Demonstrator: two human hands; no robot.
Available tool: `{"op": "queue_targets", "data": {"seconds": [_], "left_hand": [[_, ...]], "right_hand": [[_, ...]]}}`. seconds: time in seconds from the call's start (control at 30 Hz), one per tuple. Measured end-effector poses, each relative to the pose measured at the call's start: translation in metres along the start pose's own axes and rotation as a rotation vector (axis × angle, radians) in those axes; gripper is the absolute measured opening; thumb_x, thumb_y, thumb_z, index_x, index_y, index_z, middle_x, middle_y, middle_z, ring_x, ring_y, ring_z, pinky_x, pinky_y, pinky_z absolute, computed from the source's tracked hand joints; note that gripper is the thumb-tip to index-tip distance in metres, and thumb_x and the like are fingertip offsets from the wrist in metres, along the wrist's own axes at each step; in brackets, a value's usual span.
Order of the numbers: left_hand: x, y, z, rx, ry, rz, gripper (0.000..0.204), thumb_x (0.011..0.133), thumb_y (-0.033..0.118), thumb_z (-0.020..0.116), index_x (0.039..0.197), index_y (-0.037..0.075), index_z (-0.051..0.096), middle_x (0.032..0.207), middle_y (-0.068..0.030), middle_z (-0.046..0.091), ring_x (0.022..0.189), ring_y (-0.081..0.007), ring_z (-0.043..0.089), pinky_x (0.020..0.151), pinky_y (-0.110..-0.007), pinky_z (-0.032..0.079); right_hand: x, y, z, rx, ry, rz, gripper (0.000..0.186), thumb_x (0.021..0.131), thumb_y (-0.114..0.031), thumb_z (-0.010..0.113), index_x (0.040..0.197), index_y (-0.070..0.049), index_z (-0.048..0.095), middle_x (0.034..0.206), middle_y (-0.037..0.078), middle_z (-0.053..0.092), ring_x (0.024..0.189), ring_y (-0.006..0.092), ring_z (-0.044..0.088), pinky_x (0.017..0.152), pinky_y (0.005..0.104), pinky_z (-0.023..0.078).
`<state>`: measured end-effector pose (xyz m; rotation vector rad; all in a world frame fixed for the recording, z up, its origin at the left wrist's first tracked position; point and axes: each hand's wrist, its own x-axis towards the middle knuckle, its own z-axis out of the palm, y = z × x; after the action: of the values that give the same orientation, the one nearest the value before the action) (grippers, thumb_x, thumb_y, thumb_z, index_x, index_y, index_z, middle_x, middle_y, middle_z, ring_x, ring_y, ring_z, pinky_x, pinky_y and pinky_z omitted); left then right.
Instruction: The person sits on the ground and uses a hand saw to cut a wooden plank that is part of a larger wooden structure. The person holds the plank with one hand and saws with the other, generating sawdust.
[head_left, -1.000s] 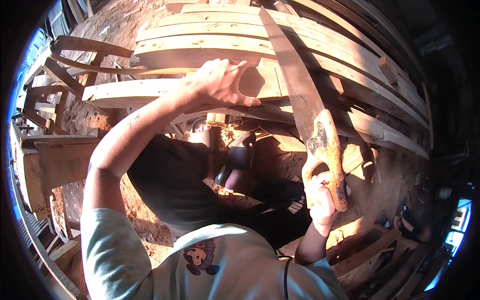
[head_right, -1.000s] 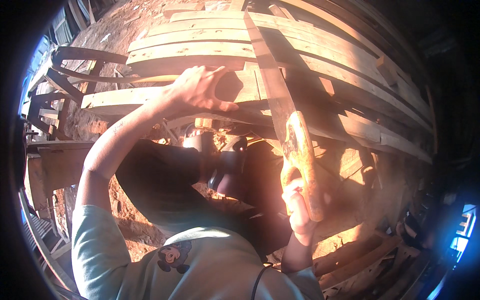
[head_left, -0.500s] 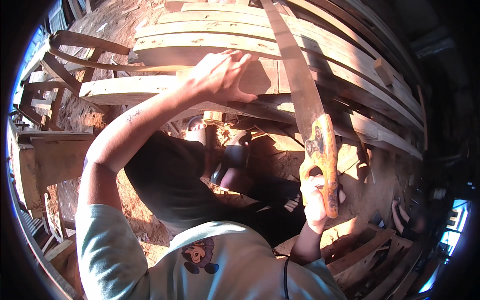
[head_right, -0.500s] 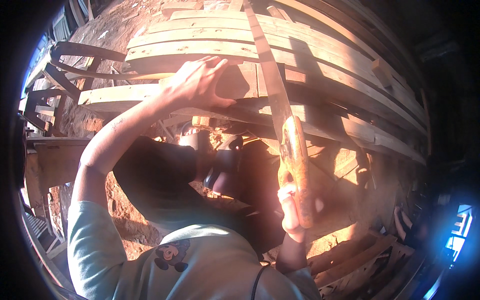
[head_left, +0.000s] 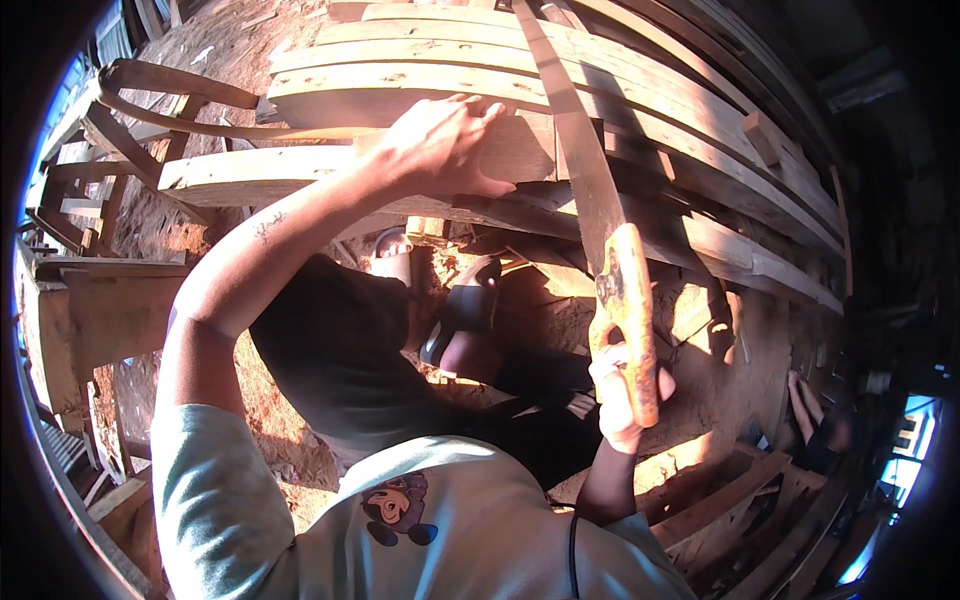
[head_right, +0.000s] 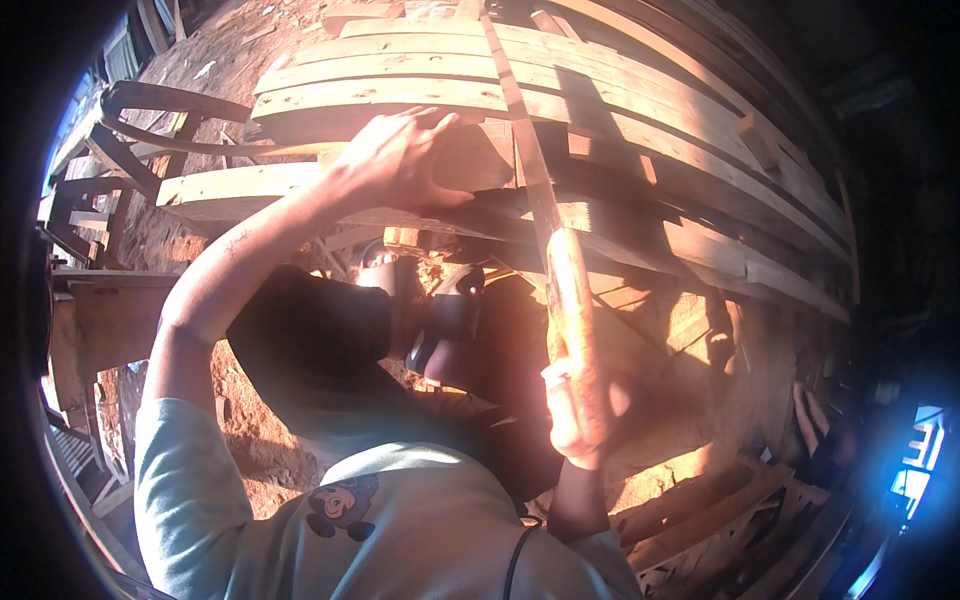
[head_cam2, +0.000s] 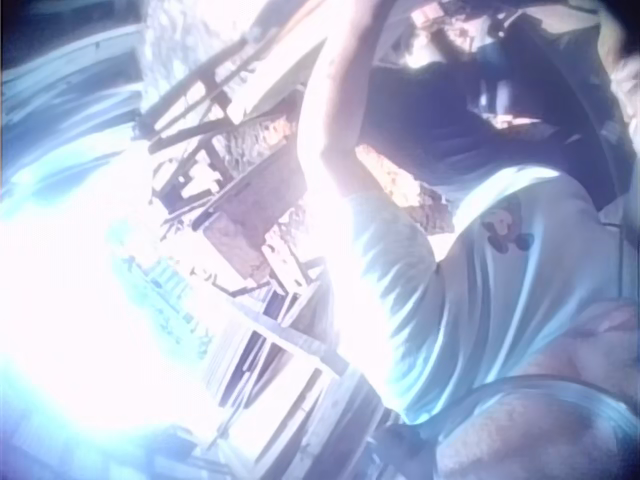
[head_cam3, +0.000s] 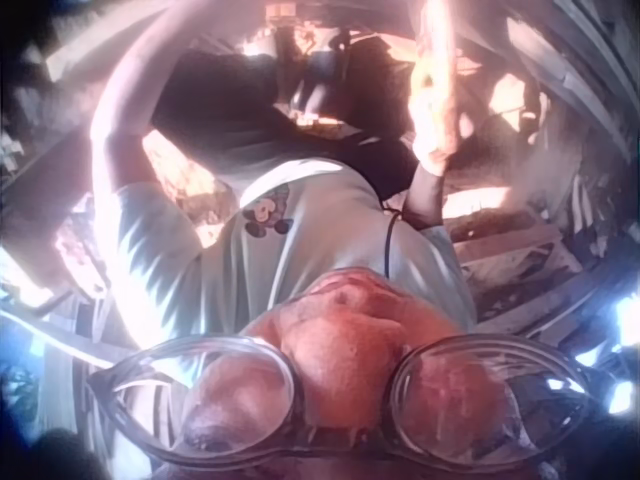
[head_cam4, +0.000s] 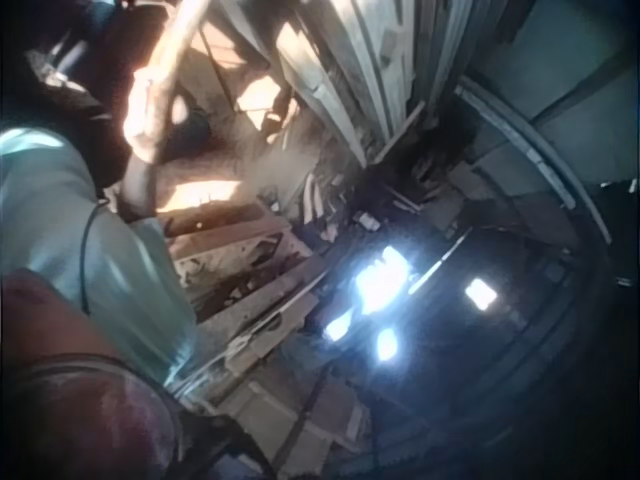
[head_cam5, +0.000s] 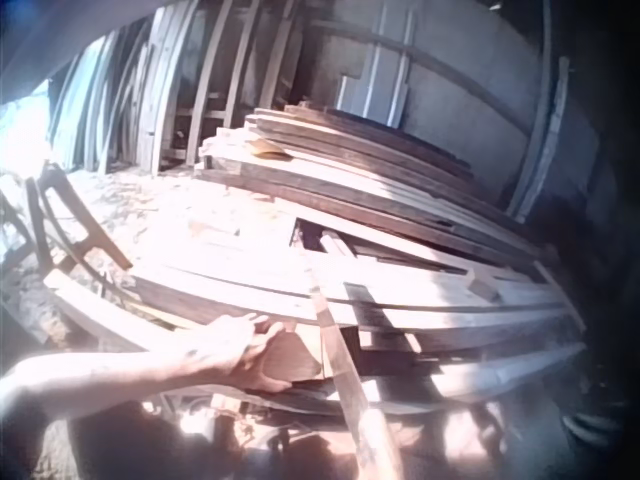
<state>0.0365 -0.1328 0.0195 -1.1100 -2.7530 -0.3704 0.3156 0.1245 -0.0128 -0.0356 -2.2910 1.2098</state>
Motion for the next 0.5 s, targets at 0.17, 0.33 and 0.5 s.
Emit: {"op": "queue_targets", "data": {"seconds": [0.17, 0.33, 0.5], "left_hand": [[0.008, 0.002, 0.002, 0.001, -0.108, -0.043, 0.1, 0.076, 0.066, 0.076, 0.143, -0.004, 0.051, 0.135, -0.0262, 0.06, 0.118, -0.0403, 0.065, 0.099, -0.047, 0.054], [0.007, -0.003, 0.007, 0.08, -0.066, -0.007, 0.097, 0.076, 0.064, 0.076, 0.141, -0.004, 0.053, 0.14, -0.0239, 0.057, 0.126, -0.0369, 0.06, 0.1, -0.046, 0.054], [0.002, -0.005, 0.018, 0.163, 0.075, 0.074, 0.093, 0.077, 0.062, 0.076, 0.138, -0.005, 0.054, 0.136, -0.0236, 0.059, 0.128, -0.0346, 0.058, 0.098, -0.046, 0.055]], "right_hand": [[0.009, -0.011, 0.001, -0.123, -0.057, -0.124, 0.008, 0.086, -0.008, 0.064, 0.09, -0.001, 0.068, 0.077, 0.006, 0.068, 0.062, 0.0164, 0.063, 0.059, 0.03, 0.048], [0.008, -0.014, 0.001, 0.05, -0.118, 0.267, 0.008, 0.086, -0.005, 0.065, 0.092, -0.002, 0.07, 0.078, 0.006, 0.069, 0.063, 0.0154, 0.064, 0.061, 0.0286, 0.051], [-0.013, -0.007, 0.0, 0.134, -0.04, 0.242, 0.008, 0.086, -0.005, 0.064, 0.091, -0.001, 0.069, 0.076, 0.005, 0.067, 0.061, 0.0142, 0.061, 0.061, 0.027, 0.05]]}}
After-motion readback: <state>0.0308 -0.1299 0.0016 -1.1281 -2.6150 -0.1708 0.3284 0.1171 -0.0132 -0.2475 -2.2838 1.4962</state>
